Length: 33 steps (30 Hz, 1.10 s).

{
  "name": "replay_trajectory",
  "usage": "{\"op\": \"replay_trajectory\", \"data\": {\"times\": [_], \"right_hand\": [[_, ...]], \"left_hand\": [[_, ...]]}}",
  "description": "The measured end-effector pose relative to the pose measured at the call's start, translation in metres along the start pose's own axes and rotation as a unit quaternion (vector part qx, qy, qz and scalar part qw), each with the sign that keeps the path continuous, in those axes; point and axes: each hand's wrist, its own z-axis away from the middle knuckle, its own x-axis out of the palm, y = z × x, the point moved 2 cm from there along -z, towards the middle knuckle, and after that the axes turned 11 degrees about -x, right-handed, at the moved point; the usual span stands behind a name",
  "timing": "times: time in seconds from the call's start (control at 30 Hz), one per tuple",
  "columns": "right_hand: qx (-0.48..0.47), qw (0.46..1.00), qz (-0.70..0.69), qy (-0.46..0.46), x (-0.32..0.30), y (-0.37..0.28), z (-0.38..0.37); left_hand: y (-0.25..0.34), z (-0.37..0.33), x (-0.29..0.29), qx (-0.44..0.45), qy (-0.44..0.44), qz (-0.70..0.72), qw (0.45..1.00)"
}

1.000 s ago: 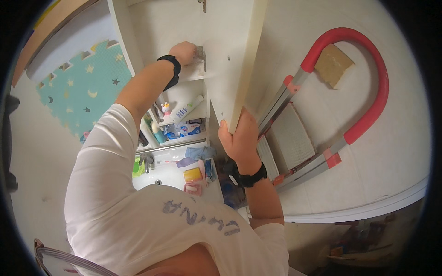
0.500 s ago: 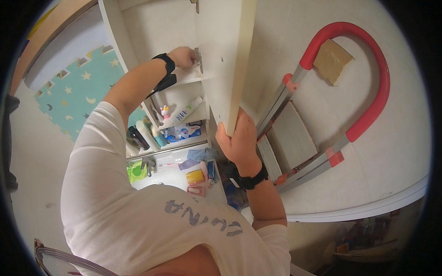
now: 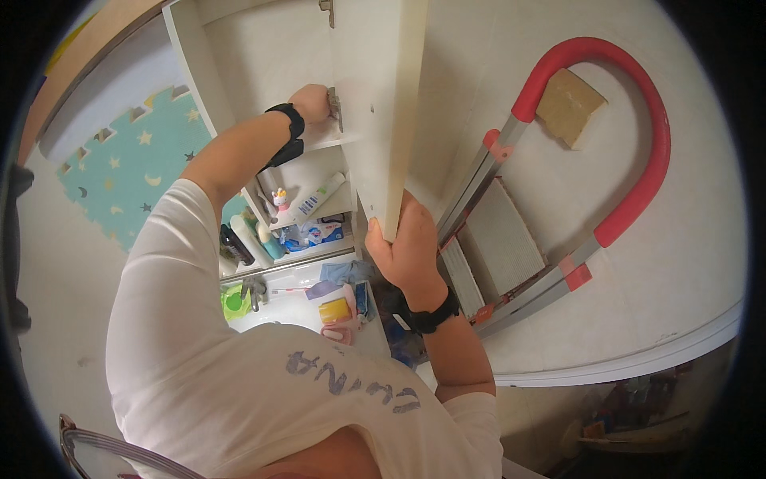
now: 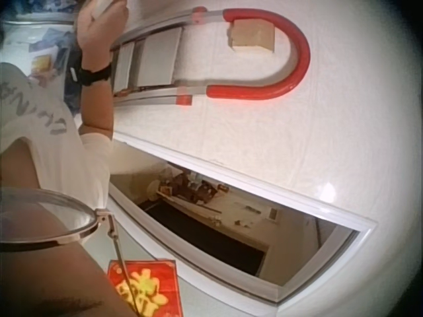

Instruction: The person wipes the inside of a bathroom cabinet with a white cloth, removes and replaces several bottles, and cleans the cabinet door and handle. The person then closes the cabinet.

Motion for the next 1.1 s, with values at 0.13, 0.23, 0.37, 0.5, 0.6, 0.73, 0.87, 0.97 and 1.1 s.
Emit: {"op": "replay_trajectory", "data": {"times": [0.13,0.23,0.37,0.5,0.6,0.73,0.87,0.97,1.1], "right_hand": [[-0.015,0.999,-0.020,0.038,0.002,0.000,-0.001],[0.024,1.000,-0.018,-0.007,0.000,0.003,0.002],[0.005,1.000,-0.003,-0.019,0.000,0.007,0.006],[0.004,1.000,0.020,-0.011,0.003,0.011,0.010],[0.001,1.000,0.025,-0.014,0.003,0.012,0.012],[-0.024,0.999,0.030,0.005,0.002,0.013,0.011],[-0.020,0.999,0.035,-0.004,0.001,0.012,0.010],[-0.009,0.999,0.035,-0.006,-0.001,0.009,0.009],[0.035,0.998,0.008,-0.044,-0.005,0.004,0.009]], "left_hand": [[-0.014,-0.006,0.005,0.115,0.024,0.109,0.987],[-0.016,-0.006,0.005,0.167,0.032,0.049,0.984],[-0.014,0.011,0.002,0.193,0.008,0.088,0.977],[-0.008,0.035,-0.001,0.212,-0.022,0.110,0.971],[-0.008,0.049,-0.003,0.200,-0.069,0.134,0.968],[-0.008,0.057,-0.007,0.226,-0.064,0.131,0.963],[-0.005,0.051,-0.010,0.256,-0.009,0.061,0.965],[-0.005,0.039,-0.009,0.273,-0.007,0.025,0.962],[-0.020,0.019,-0.007,0.227,0.047,-0.118,0.965]]}}
